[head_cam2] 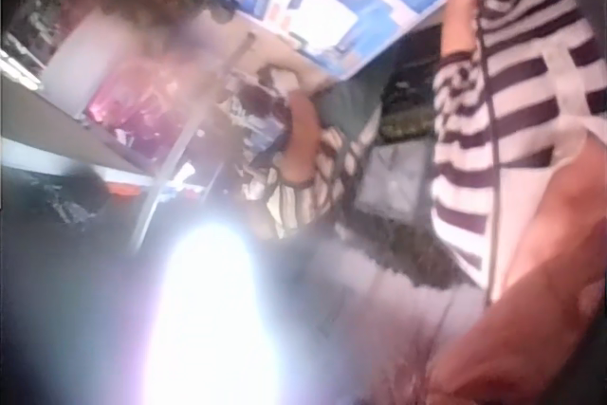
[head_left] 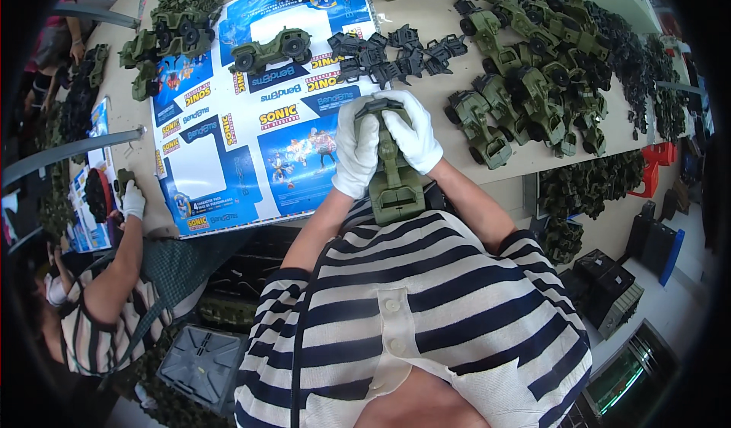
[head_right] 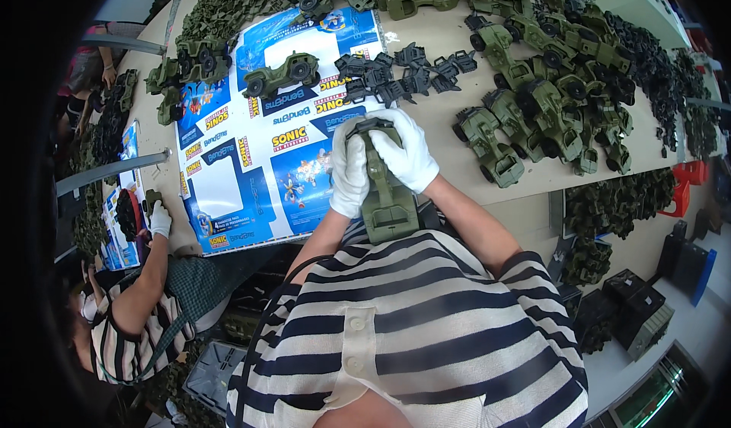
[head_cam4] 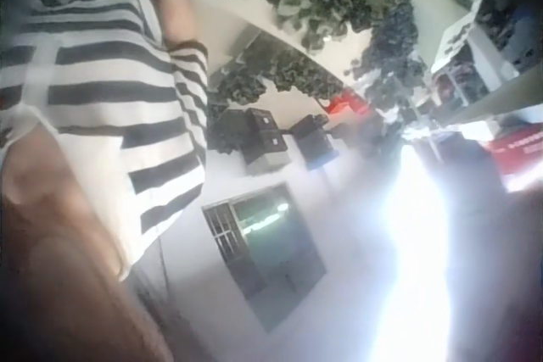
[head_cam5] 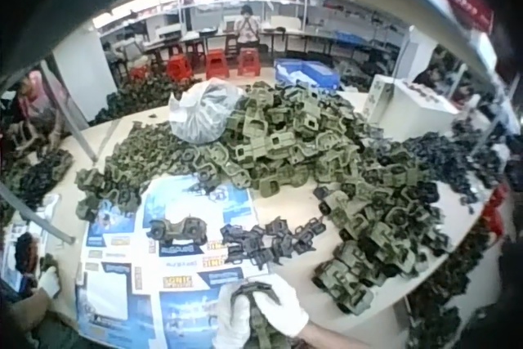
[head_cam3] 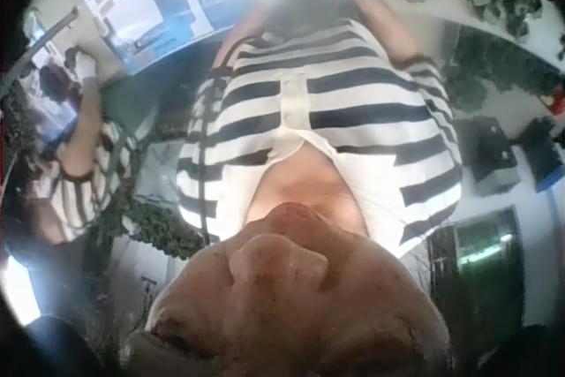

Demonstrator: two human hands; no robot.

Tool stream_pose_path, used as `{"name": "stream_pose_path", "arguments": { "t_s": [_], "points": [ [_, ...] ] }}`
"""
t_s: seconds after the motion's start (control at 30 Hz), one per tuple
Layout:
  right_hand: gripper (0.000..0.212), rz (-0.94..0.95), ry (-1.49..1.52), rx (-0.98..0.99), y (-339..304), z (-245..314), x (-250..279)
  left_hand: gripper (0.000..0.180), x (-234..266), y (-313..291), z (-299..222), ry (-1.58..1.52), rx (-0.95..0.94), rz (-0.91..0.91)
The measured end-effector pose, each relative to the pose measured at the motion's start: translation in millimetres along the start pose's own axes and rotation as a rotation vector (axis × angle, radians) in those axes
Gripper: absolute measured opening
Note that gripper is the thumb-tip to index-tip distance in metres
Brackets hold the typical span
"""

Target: The person assembles green toy tanks by picking up tank bodies and black wheels from a table, inserting the wheels into the bodies, and placing the completed units into a large black crate. The process is repetitive and involves handling multiple identical toy components.

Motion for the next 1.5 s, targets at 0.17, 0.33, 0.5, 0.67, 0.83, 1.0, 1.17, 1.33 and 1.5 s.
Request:
{"name": "stream_pose_path", "arguments": {
  "t_s": [0.17, 0.33, 0.5, 0.67, 0.83, 1.0, 1.17, 1.33, 1.5],
  "points": [
    [0.020, -0.008, -0.075, 0.014, -9, 3, 2, 0.034, 5, -6, 0, 0.075, -0.038, -0.030],
    [0.022, -0.114, -0.019, -0.160, -11, -26, 11, 0.041, -8, 3, 24, 0.025, 0.069, 0.062],
    [0.022, -0.477, -0.265, -0.078, 20, -54, 138, 0.060, 35, 50, 39, 0.367, 0.117, 0.056],
    [0.050, -1.002, -0.559, -0.197, 41, 4, 412, 0.056, 145, 138, 27, 1.159, -0.075, -0.164],
    [0.054, -1.196, -1.159, 0.063, 35, 70, 456, 0.056, 158, 183, 62, 1.466, -0.097, 0.235],
    [0.028, -0.497, -0.747, -0.141, 66, -22, 231, 0.035, 156, 142, 59, 1.287, -0.423, 0.151],
    [0.053, 0.014, -0.749, -0.482, 57, -110, 55, 0.038, 144, 36, 61, 1.244, -0.531, 0.220],
    [0.055, 0.154, -1.057, -0.428, 55, -125, 11, 0.046, 181, -17, 48, 0.982, -0.187, -0.373],
    [0.043, -0.146, -0.085, -0.472, -7, -166, 22, 0.131, 152, -8, 117, 0.113, 0.631, -0.550]
  ]
}}
Point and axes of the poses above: each hand's wrist, its own y-axis towards the middle knuckle, its own x-axis out of the back of the hand, z = x × y, the point moved 10 cm from there along y, towards the middle knuckle
